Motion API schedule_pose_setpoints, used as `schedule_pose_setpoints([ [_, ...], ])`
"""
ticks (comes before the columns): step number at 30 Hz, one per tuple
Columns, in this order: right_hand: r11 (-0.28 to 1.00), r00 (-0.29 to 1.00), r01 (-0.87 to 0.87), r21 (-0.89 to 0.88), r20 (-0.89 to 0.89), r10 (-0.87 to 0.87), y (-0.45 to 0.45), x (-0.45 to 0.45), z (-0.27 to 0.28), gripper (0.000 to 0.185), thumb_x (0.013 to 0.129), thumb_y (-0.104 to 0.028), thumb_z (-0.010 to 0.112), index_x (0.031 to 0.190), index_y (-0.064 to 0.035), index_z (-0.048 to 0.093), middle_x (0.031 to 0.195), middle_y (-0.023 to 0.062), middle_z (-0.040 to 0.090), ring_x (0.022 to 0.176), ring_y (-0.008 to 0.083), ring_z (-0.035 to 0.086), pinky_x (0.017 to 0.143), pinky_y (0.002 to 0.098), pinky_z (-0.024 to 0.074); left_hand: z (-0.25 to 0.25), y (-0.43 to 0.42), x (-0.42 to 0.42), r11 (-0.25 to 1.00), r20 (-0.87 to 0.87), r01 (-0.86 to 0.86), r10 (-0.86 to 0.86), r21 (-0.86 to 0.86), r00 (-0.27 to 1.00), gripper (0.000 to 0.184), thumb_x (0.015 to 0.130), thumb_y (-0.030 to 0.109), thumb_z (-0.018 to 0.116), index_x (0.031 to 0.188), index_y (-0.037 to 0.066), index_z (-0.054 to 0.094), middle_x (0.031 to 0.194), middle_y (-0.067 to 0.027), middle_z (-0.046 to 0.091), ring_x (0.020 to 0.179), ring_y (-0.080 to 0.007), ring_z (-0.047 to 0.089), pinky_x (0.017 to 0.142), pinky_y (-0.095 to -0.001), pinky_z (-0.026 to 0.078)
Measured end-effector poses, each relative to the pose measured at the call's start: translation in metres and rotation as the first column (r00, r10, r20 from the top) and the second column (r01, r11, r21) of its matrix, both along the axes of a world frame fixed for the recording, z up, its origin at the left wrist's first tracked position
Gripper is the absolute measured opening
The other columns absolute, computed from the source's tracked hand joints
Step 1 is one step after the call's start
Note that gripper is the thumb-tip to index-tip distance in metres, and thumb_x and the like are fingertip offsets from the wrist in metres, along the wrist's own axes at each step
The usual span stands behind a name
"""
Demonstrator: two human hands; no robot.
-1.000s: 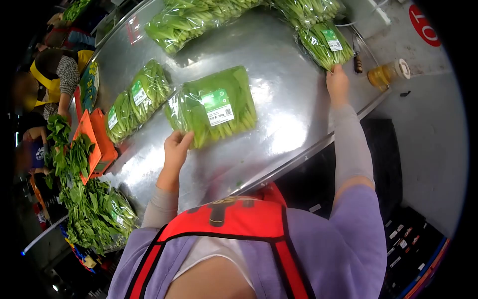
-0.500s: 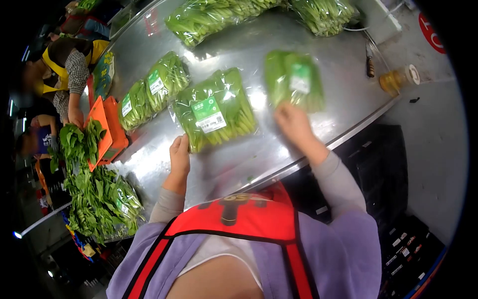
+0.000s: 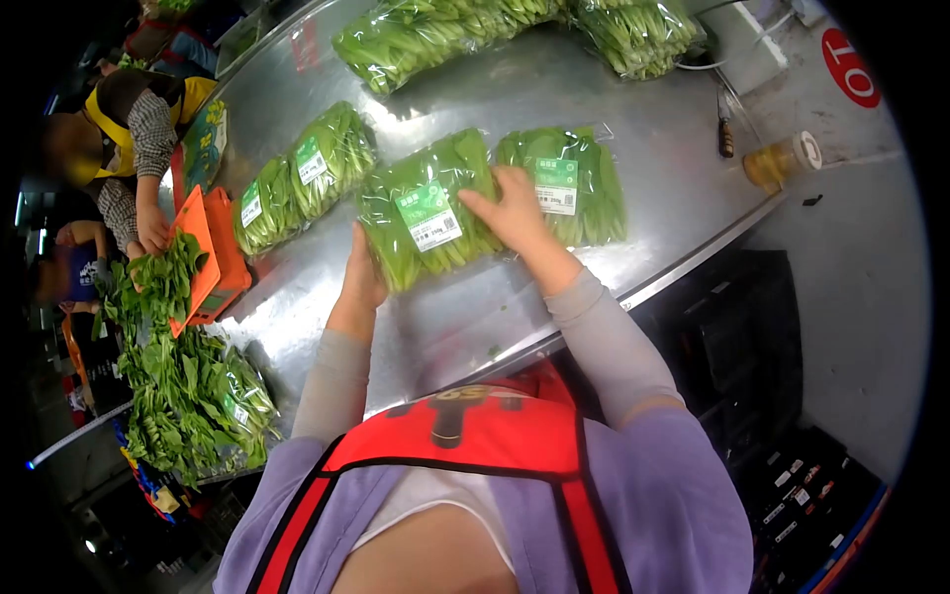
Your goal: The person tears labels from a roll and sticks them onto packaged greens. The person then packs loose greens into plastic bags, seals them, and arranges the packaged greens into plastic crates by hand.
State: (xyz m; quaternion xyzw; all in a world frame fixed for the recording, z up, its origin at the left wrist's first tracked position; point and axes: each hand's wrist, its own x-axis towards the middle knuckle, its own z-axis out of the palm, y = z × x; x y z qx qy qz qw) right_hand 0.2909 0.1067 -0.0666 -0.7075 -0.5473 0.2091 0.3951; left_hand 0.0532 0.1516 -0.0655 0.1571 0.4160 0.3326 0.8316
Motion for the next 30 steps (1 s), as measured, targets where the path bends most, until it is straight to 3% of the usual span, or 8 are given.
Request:
schedule_pose_setpoints([
  [1, 1.0, 1.0, -0.001, 0.005, 0.002, 0.001, 0.001, -0.006, 0.003, 0.063, 0.076, -0.033, 0.07, 0.12, 0.0053, 0.045, 0.112, 0.0164, 0.053, 0.101, 0.0251, 0.052, 0.09, 0.0326, 0.0402, -0.002, 0.004, -0.002, 1.0, 0.002, -0.001, 0.001, 0.005, 1.0, 0.059, 0.092, 0.05, 0.036, 0.13, 0.004, 0.036, 0.127, -0.0151, 0.045, 0.116, -0.0314, 0.047, 0.098, -0.0462, 0.04],
  [3, 0.999, 0.943, -0.031, -0.016, -0.333, 0.024, -0.001, -0.018, 0.008, 0.059, 0.077, -0.031, 0.07, 0.118, 0.0042, 0.047, 0.113, 0.0161, 0.053, 0.102, 0.0231, 0.052, 0.089, 0.0314, 0.0405, -0.014, 0.01, -0.009, 0.991, 0.111, 0.117, -0.124, 0.073, 0.986, 0.06, 0.092, 0.049, 0.037, 0.133, 0.005, 0.033, 0.13, -0.014, 0.044, 0.117, -0.0305, 0.045, 0.097, -0.0464, 0.039],
  [7, 0.996, 0.837, -0.092, 0.022, -0.539, 0.089, -0.007, -0.022, 0.015, 0.062, 0.076, -0.028, 0.07, 0.122, 0.0029, 0.043, 0.111, 0.0148, 0.056, 0.1, 0.0205, 0.054, 0.087, 0.0309, 0.0421, -0.033, 0.01, -0.015, 0.985, 0.126, 0.14, -0.152, 0.098, 0.98, 0.058, 0.092, 0.047, 0.038, 0.133, 0.005, 0.034, 0.13, -0.0134, 0.044, 0.117, -0.0299, 0.046, 0.098, -0.0464, 0.038],
  [9, 0.997, 0.857, -0.064, 0.037, -0.51, 0.074, -0.016, -0.027, 0.02, 0.063, 0.076, -0.027, 0.071, 0.123, 0.003, 0.041, 0.11, 0.0143, 0.057, 0.099, 0.0204, 0.055, 0.087, 0.031, 0.0424, -0.032, 0.004, -0.017, 0.991, 0.339, 0.091, -0.12, 0.099, 0.933, 0.054, 0.093, 0.043, 0.04, 0.131, 0.005, 0.037, 0.13, -0.013, 0.045, 0.117, -0.0292, 0.046, 0.099, -0.0451, 0.038],
  [18, 0.982, 0.798, 0.022, 0.185, -0.595, 0.094, -0.055, -0.052, 0.069, 0.064, 0.075, -0.012, 0.07, 0.126, 0.0023, 0.035, 0.113, 0.0113, 0.054, 0.101, 0.0182, 0.053, 0.088, 0.0306, 0.0423, 0.008, -0.005, -0.019, 0.974, 0.3, 0.116, -0.171, 0.192, 0.938, 0.045, 0.09, 0.031, 0.047, 0.126, 0.003, 0.045, 0.126, -0.0135, 0.05, 0.113, -0.0273, 0.05, 0.096, -0.042, 0.041],
  [23, 0.974, 0.768, 0.15, 0.172, -0.64, -0.005, -0.084, -0.031, 0.085, 0.069, 0.071, -0.016, 0.075, 0.125, 0.0028, 0.036, 0.114, 0.0148, 0.052, 0.104, 0.0218, 0.053, 0.087, 0.0319, 0.0432, 0.033, -0.006, 0.02, 0.935, 0.286, 0.239, -0.311, 0.261, 0.906, 0.045, 0.088, 0.027, 0.051, 0.124, 0.002, 0.046, 0.122, -0.0149, 0.052, 0.108, -0.0274, 0.054, 0.091, -0.0408, 0.046],
  [26, 0.938, 0.6, 0.309, 0.156, -0.797, -0.065, -0.105, -0.003, 0.099, 0.072, 0.072, -0.009, 0.073, 0.128, 0.0039, 0.03, 0.116, 0.0142, 0.051, 0.106, 0.0201, 0.052, 0.09, 0.0317, 0.0427, 0.027, -0.015, 0.052, 0.935, 0.371, 0.318, -0.354, 0.157, 0.859, 0.044, 0.089, 0.027, 0.048, 0.125, 0.001, 0.045, 0.12, -0.0147, 0.053, 0.107, -0.0274, 0.054, 0.091, -0.041, 0.045],
  [30, 0.918, 0.443, 0.395, 0.042, -0.884, -0.15, -0.144, 0.041, 0.078, 0.059, 0.075, -0.001, 0.067, 0.126, 0.0037, 0.037, 0.118, 0.013, 0.051, 0.106, 0.0206, 0.052, 0.091, 0.0323, 0.0428, 0.025, -0.037, 0.081, 0.893, 0.379, 0.441, -0.441, 0.091, 0.814, 0.043, 0.091, 0.026, 0.048, 0.126, 0.002, 0.042, 0.12, -0.0123, 0.053, 0.107, -0.0244, 0.054, 0.093, -0.0404, 0.044],
])
